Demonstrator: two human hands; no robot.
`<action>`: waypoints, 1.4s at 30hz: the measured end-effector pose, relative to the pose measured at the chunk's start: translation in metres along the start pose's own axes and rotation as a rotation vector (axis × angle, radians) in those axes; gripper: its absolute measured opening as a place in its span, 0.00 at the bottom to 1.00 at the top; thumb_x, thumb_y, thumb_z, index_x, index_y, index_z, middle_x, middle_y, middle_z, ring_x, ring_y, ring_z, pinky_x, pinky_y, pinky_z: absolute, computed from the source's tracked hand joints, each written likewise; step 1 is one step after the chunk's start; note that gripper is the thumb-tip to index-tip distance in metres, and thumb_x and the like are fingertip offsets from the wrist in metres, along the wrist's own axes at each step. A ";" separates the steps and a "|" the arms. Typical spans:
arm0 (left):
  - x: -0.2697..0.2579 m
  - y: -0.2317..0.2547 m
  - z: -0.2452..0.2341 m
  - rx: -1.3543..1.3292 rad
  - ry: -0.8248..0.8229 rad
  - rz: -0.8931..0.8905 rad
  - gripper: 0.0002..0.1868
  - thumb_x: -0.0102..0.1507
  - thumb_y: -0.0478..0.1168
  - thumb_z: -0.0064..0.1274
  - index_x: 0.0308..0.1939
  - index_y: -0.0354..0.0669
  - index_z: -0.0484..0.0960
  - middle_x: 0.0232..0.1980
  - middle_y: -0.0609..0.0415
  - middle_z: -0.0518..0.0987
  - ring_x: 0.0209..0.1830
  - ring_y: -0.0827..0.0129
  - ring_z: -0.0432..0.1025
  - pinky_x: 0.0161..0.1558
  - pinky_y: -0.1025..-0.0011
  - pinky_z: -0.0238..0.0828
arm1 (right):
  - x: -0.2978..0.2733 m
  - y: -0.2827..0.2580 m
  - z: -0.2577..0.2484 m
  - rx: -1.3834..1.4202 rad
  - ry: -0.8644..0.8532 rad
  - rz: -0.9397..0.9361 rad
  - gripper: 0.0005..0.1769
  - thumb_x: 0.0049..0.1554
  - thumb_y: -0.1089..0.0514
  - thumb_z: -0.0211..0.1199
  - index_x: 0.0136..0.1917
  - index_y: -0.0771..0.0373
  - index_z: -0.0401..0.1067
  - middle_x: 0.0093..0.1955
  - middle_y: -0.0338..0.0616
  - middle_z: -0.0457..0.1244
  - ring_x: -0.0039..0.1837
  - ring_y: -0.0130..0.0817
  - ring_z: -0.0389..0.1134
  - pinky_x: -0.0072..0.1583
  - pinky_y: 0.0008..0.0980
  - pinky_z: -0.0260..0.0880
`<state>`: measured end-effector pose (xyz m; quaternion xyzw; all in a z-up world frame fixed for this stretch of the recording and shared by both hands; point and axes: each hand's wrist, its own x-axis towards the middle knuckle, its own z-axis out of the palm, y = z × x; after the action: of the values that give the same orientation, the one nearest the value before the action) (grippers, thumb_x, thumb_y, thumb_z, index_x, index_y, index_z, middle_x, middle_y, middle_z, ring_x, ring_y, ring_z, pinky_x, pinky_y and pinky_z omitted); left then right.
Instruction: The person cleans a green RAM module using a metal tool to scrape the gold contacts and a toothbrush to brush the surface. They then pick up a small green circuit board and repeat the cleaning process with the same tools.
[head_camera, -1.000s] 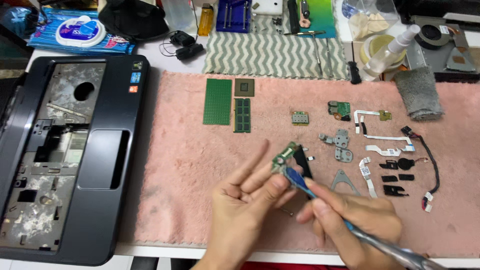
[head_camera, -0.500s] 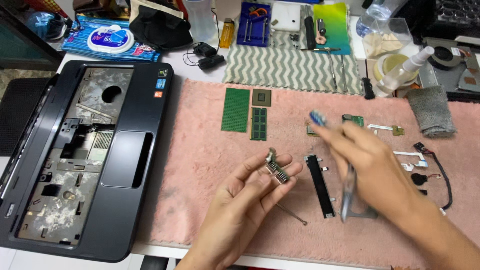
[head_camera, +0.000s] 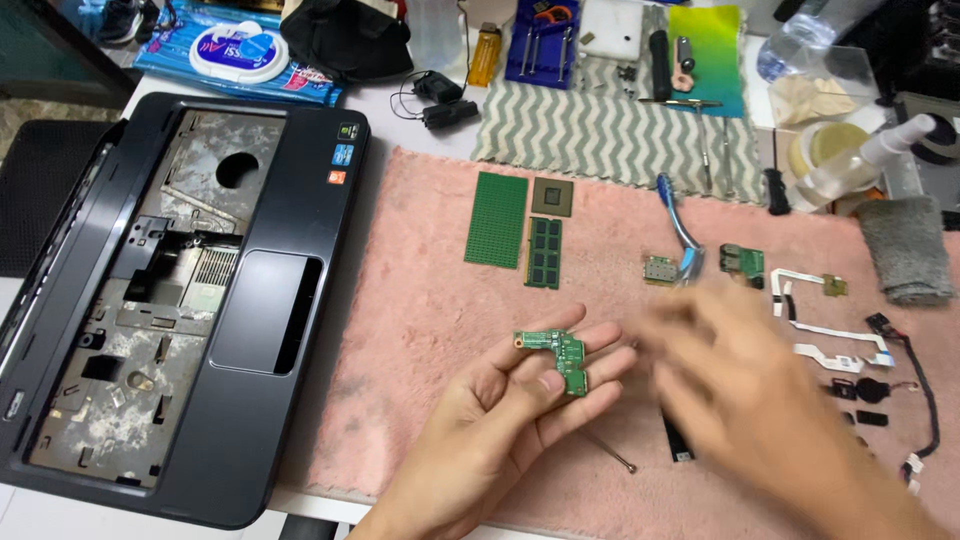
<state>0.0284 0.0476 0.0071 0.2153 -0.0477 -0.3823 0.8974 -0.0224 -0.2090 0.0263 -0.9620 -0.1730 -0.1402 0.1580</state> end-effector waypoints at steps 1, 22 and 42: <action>0.000 0.000 -0.001 -0.002 0.005 0.002 0.29 0.80 0.31 0.48 0.85 0.25 0.64 0.83 0.27 0.73 0.82 0.39 0.72 0.82 0.51 0.73 | -0.005 -0.009 0.006 0.003 -0.004 -0.002 0.22 0.63 0.62 0.65 0.70 0.57 0.80 0.68 0.50 0.68 0.70 0.54 0.67 0.82 0.61 0.62; -0.008 -0.025 0.009 0.527 0.333 0.174 0.19 0.64 0.28 0.70 0.59 0.33 0.88 0.66 0.37 0.94 0.59 0.64 0.91 0.66 0.72 0.87 | -0.081 -0.032 -0.010 0.532 0.225 0.535 0.08 0.57 0.67 0.74 0.50 0.63 0.89 0.44 0.41 0.79 0.47 0.26 0.80 0.56 0.21 0.75; -0.004 -0.043 0.008 -0.116 -0.007 -0.204 0.25 0.82 0.39 0.45 0.81 0.29 0.70 0.83 0.23 0.72 0.84 0.40 0.70 0.84 0.56 0.70 | -0.091 -0.001 0.000 1.638 0.556 0.577 0.18 0.61 0.74 0.64 0.63 0.73 0.87 0.47 0.54 0.62 0.50 0.46 0.61 0.55 0.43 0.62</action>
<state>-0.0044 0.0213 -0.0038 0.1655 -0.0066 -0.4744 0.8646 -0.1044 -0.2345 -0.0027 -0.4861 0.0731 -0.1555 0.8568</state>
